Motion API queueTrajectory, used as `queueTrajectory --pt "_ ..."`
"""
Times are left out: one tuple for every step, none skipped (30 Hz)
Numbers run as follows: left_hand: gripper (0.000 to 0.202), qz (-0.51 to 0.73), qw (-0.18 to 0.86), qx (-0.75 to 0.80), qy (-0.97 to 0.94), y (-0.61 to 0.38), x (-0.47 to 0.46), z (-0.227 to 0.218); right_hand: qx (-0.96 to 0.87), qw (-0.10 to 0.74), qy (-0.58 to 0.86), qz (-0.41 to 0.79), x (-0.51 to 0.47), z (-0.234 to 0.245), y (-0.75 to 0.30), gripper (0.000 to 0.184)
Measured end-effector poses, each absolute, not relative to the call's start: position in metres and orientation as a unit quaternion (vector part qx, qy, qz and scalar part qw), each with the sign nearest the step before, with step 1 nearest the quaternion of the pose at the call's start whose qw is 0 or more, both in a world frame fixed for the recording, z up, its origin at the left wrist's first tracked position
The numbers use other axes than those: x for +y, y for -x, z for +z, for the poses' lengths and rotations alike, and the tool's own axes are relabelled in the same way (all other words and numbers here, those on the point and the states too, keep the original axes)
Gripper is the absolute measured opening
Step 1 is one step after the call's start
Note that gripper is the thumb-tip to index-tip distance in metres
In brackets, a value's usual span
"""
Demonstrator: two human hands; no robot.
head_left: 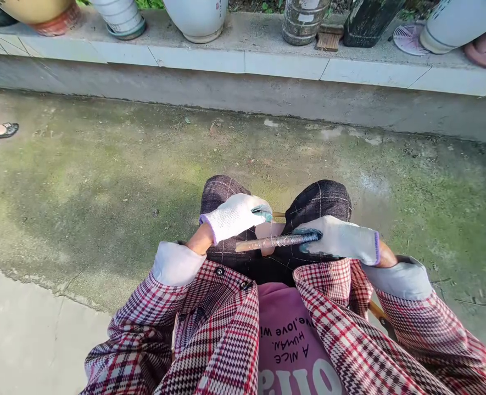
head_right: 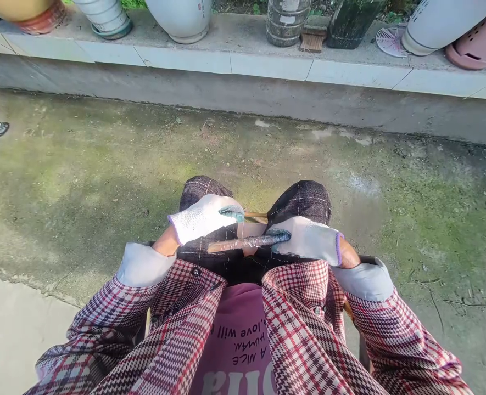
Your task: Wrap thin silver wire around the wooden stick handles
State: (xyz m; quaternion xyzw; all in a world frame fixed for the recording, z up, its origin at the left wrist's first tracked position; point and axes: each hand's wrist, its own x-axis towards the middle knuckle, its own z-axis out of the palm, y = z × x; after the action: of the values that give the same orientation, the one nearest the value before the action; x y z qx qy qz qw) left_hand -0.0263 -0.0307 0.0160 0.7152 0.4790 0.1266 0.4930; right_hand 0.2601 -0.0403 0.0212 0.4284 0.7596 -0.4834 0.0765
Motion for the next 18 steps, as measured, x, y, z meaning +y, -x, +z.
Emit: queueTrajectory --pt "0.019 0.139 0.523 0.469 -0.698 0.028 -0.029 0.011 0.724 0.08 -0.413 -0.547 -0.04 0.024 -0.261 0.017" --pt "0.019 0.153 0.557 0.459 -0.675 0.029 -0.028 0.007 0.676 0.064 -0.411 -0.608 -0.04 0.026 -0.262 0.022" --pt "0.019 0.165 0.587 0.452 -0.651 0.028 -0.028 0.003 0.625 0.026 -0.424 -0.655 -0.04 0.027 -0.263 0.029" --pt "0.021 0.176 0.607 0.45 -0.631 0.026 -0.029 0.001 0.577 -0.033 -0.451 -0.68 -0.04 0.025 -0.263 0.037" --pt "0.023 0.186 0.617 0.451 -0.617 0.022 -0.03 0.0 0.543 -0.101 -0.486 -0.678 -0.04 0.022 -0.263 0.042" --pt "0.025 0.193 0.617 0.449 -0.617 0.017 -0.033 0.001 0.523 -0.165 -0.518 -0.657 -0.04 0.017 -0.263 0.045" --pt "0.026 0.194 0.611 0.44 -0.628 0.012 -0.036 0.003 0.518 -0.213 -0.546 -0.623 -0.039 0.012 -0.262 0.047" --pt "0.027 0.19 0.603 0.424 -0.648 0.007 -0.039 0.006 0.528 -0.238 -0.572 -0.581 -0.038 0.006 -0.261 0.046" --pt "0.027 0.182 0.594 0.407 -0.67 0.003 -0.041 0.009 0.554 -0.235 -0.594 -0.534 -0.037 0.001 -0.261 0.044" --pt "0.027 0.169 0.582 0.392 -0.692 0.001 -0.042 0.012 0.591 -0.213 -0.61 -0.484 -0.036 -0.004 -0.262 0.041" --pt "0.027 0.154 0.568 0.387 -0.71 0.001 -0.043 0.014 0.634 -0.178 -0.618 -0.43 -0.034 -0.007 -0.263 0.037" --pt "0.027 0.142 0.548 0.396 -0.723 0.002 -0.042 0.016 0.675 -0.136 -0.619 -0.379 -0.033 -0.009 -0.264 0.035" --pt "0.026 0.134 0.523 0.416 -0.731 0.005 -0.041 0.017 0.71 -0.091 -0.612 -0.336 -0.031 -0.008 -0.266 0.033" --pt "0.025 0.127 0.493 0.443 -0.738 0.008 -0.039 0.017 0.737 -0.048 -0.603 -0.301 -0.03 -0.006 -0.269 0.032" --pt "0.024 0.12 0.46 0.471 -0.743 0.012 -0.036 0.017 0.756 -0.009 -0.593 -0.279 -0.03 -0.002 -0.271 0.032" --pt "0.024 0.11 0.43 0.492 -0.749 0.015 -0.034 0.016 0.768 0.025 -0.582 -0.267 -0.03 0.002 -0.272 0.031" --pt "0.023 0.097 0.406 0.503 -0.757 0.018 -0.033 0.016 0.774 0.055 -0.573 -0.264 -0.03 0.007 -0.274 0.029" --pt "0.023 0.08 0.39 0.504 -0.766 0.019 -0.031 0.016 0.776 0.082 -0.567 -0.264 -0.03 0.012 -0.275 0.027"
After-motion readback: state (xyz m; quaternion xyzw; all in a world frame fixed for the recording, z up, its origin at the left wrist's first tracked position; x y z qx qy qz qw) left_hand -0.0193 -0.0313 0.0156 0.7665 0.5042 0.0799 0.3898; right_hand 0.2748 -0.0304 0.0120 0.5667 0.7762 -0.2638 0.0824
